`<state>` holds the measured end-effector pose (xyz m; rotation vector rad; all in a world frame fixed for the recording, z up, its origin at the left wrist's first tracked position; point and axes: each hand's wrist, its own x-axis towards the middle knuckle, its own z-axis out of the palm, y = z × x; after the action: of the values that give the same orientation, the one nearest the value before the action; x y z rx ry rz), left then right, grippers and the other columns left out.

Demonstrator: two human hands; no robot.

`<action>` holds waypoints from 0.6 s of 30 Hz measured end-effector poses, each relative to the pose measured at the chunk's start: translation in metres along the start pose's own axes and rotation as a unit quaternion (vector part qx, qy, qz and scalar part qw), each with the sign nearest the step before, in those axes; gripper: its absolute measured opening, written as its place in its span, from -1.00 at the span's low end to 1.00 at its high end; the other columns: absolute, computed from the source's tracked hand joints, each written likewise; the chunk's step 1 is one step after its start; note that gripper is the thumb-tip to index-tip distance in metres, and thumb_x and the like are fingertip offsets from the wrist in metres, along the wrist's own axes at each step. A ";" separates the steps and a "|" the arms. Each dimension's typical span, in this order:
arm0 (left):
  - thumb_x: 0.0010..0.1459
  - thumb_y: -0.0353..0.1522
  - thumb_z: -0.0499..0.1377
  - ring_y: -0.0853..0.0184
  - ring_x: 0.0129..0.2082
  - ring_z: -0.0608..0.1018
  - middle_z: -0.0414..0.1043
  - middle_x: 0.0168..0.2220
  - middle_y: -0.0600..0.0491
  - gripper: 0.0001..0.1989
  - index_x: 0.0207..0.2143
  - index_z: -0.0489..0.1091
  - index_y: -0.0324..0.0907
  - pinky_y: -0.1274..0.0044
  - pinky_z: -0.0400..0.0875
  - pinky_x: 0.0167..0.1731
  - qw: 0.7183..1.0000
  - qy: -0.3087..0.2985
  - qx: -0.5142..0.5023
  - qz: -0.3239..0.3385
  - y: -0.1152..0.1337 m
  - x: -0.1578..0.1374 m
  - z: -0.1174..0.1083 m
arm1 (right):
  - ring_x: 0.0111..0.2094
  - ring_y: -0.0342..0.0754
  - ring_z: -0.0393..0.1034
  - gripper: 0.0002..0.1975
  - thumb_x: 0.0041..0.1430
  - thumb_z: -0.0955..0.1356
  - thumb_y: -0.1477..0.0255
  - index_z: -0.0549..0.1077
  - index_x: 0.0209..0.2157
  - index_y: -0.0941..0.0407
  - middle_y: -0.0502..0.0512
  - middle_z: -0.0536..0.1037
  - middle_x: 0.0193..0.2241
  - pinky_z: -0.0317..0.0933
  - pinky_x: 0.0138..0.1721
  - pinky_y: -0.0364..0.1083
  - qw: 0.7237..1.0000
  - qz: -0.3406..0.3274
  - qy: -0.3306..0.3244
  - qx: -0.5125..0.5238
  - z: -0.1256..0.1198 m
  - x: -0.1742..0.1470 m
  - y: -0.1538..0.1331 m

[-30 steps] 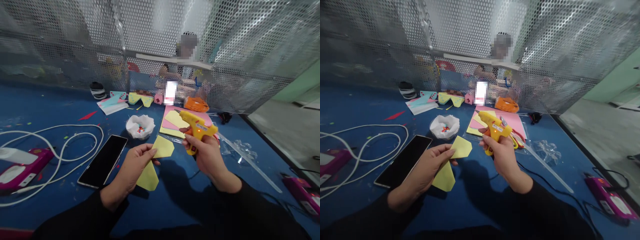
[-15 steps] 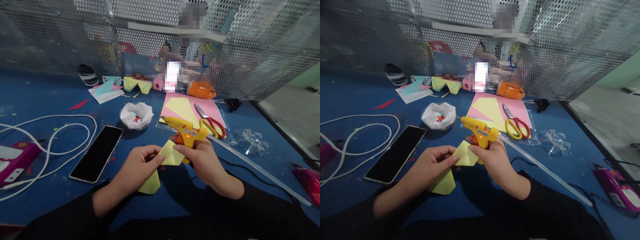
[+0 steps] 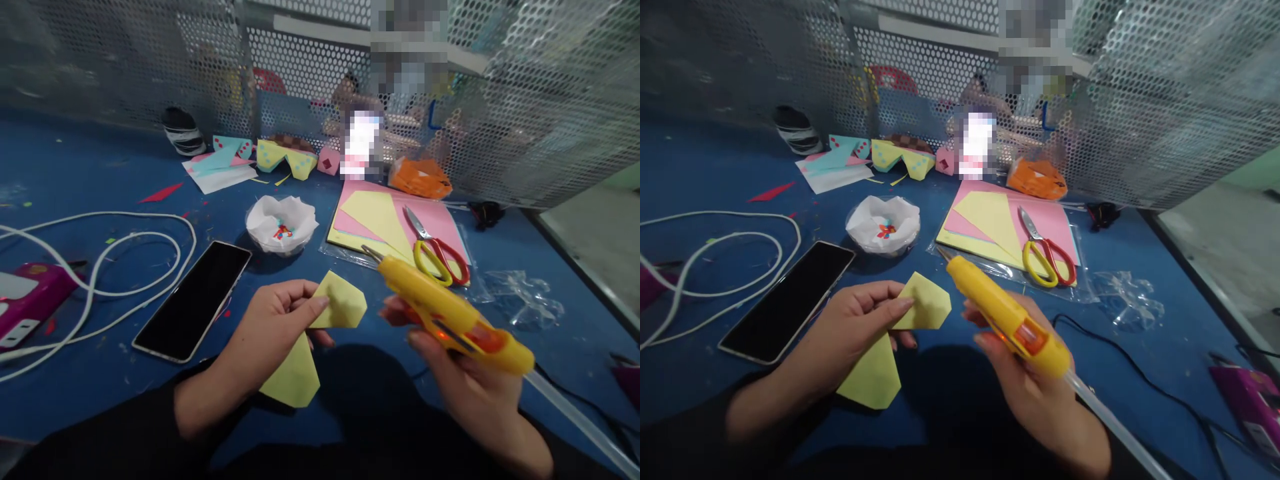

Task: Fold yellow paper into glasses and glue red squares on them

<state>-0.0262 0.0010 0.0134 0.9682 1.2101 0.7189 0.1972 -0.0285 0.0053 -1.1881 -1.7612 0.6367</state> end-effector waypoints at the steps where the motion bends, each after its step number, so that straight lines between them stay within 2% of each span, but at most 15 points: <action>1: 0.19 -0.24 0.21 0.46 -0.64 0.50 0.54 -0.61 0.06 -0.76 -0.23 0.53 -0.21 0.70 0.23 -0.65 1.000 0.000 0.000 -0.005 -0.001 0.001 0.000 | -0.18 -0.09 0.54 -0.75 0.27 0.33 0.44 0.47 -0.02 0.01 0.03 0.59 -0.18 0.44 -0.17 -0.14 1.000 -0.004 -0.017 -0.019 -0.003 -0.005 0.002; 4: 0.17 -0.24 0.22 0.44 -0.60 0.55 0.57 -0.53 0.05 -0.77 -0.24 0.54 -0.22 0.70 0.28 -0.63 1.000 0.002 -0.013 -0.011 -0.004 0.002 0.001 | -0.25 -0.11 0.54 -0.80 0.28 0.32 0.35 0.44 -0.07 0.03 0.02 0.58 -0.26 0.42 -0.28 -0.18 0.996 -0.016 -0.066 -0.049 -0.008 -0.013 0.004; 7: 0.16 -0.25 0.24 0.45 -0.58 0.57 0.58 -0.51 0.07 -0.79 -0.25 0.55 -0.21 0.70 0.33 -0.59 1.000 0.007 -0.020 0.002 -0.003 0.002 0.001 | -0.35 -0.14 0.51 -0.81 0.27 0.34 0.32 0.42 -0.11 0.06 0.01 0.57 -0.32 0.38 -0.35 -0.21 0.995 -0.036 -0.081 -0.050 -0.004 -0.013 0.003; 11: 0.16 -0.23 0.25 0.45 -0.56 0.58 0.59 -0.49 0.07 -0.78 -0.24 0.55 -0.20 0.71 0.35 -0.58 1.000 0.004 -0.008 0.009 -0.002 0.001 0.001 | -0.46 -0.17 0.47 -0.85 0.26 0.35 0.31 0.42 -0.18 0.06 -0.03 0.55 -0.39 0.36 -0.41 -0.22 0.993 -0.052 -0.084 -0.062 0.003 -0.010 0.002; 15: 0.18 -0.26 0.23 0.46 -0.59 0.56 0.56 -0.57 0.10 -0.80 -0.25 0.56 -0.19 0.71 0.33 -0.60 1.000 -0.001 0.007 0.012 -0.002 0.000 0.001 | -0.48 -0.17 0.44 -0.87 0.26 0.34 0.33 0.40 -0.18 0.06 -0.05 0.51 -0.43 0.34 -0.45 -0.20 0.995 -0.053 -0.070 -0.053 0.005 -0.011 0.005; 18: 0.18 -0.27 0.22 0.45 -0.58 0.56 0.56 -0.55 0.10 -0.81 -0.27 0.56 -0.18 0.70 0.32 -0.60 1.000 0.006 0.007 0.020 -0.001 -0.001 0.002 | -0.50 -0.18 0.41 -0.87 0.26 0.34 0.35 0.39 -0.18 0.05 -0.07 0.49 -0.44 0.32 -0.46 -0.20 0.994 -0.050 -0.072 -0.059 0.006 -0.013 0.006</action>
<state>-0.0246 -0.0006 0.0127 1.0044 1.2094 0.7497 0.1968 -0.0377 -0.0072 -1.1485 -1.9905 0.5782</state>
